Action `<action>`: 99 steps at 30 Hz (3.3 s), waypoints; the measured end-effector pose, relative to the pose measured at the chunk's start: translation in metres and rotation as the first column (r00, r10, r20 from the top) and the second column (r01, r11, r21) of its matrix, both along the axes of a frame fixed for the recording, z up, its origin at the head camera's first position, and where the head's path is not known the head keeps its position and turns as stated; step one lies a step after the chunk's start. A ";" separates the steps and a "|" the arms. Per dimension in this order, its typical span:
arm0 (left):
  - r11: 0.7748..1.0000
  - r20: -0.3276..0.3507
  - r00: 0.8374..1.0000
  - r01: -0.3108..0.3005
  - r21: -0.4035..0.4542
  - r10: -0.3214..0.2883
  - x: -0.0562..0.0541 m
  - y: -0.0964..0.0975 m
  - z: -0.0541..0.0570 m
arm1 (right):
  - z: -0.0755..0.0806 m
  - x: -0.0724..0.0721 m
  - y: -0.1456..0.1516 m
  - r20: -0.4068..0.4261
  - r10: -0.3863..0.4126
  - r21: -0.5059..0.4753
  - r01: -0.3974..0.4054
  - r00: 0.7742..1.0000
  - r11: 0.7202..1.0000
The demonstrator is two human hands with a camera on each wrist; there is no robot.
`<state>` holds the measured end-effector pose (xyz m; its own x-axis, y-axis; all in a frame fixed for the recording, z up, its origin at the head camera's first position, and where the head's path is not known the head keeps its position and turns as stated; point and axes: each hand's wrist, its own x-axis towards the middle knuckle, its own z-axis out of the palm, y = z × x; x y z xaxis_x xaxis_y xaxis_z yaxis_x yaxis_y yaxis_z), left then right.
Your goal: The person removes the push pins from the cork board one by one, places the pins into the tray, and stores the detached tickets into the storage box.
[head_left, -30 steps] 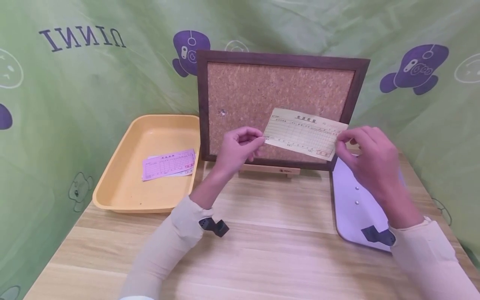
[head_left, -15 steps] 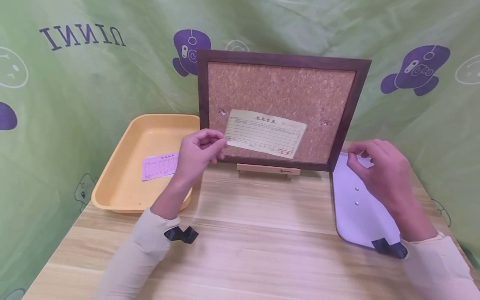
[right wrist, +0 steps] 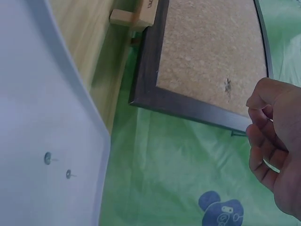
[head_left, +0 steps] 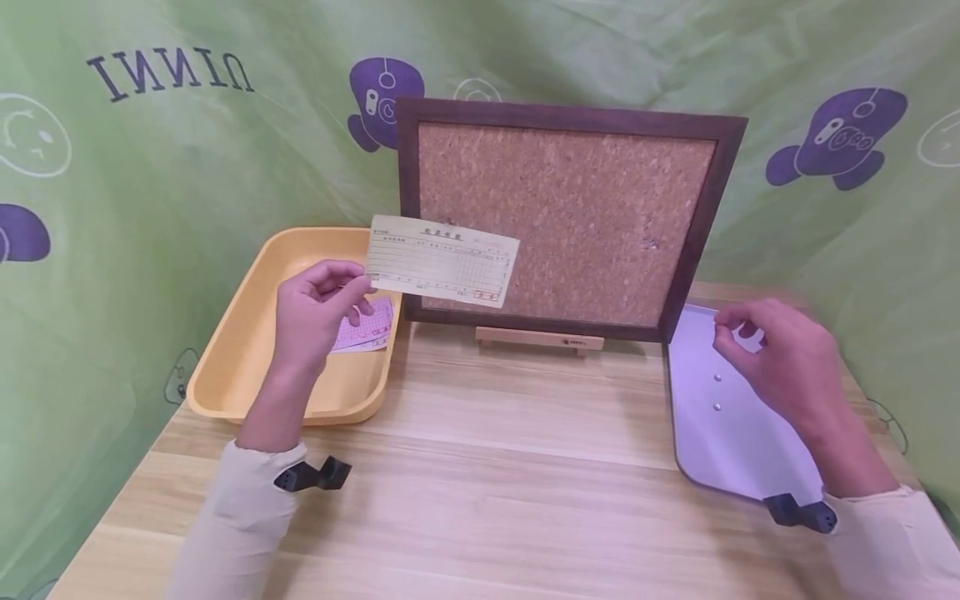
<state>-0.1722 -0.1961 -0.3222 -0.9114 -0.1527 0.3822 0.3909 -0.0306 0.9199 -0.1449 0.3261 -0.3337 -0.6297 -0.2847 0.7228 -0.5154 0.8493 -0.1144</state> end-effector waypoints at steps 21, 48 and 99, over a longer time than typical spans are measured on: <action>0.977 0.074 0.980 -0.192 0.089 0.186 0.009 -0.078 -0.013 | -0.028 0.000 0.029 0.250 -0.103 0.109 0.077 0.963 0.991; 0.939 0.281 0.897 -0.312 -0.142 0.340 0.005 -0.115 -0.032 | -0.047 0.006 0.047 0.436 -0.164 0.202 0.081 0.885 0.976; 0.615 0.262 0.896 -0.015 -0.788 0.358 -0.005 -0.113 -0.058 | -0.058 0.006 0.060 0.668 -0.243 0.295 0.049 0.703 0.954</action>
<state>-0.1769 -0.3087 -0.3807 -0.9839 -0.1519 0.0943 -0.0573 0.7672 0.6389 -0.1384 0.3864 -0.3921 -0.9695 -0.2448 -0.0109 -0.2394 0.9557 -0.1714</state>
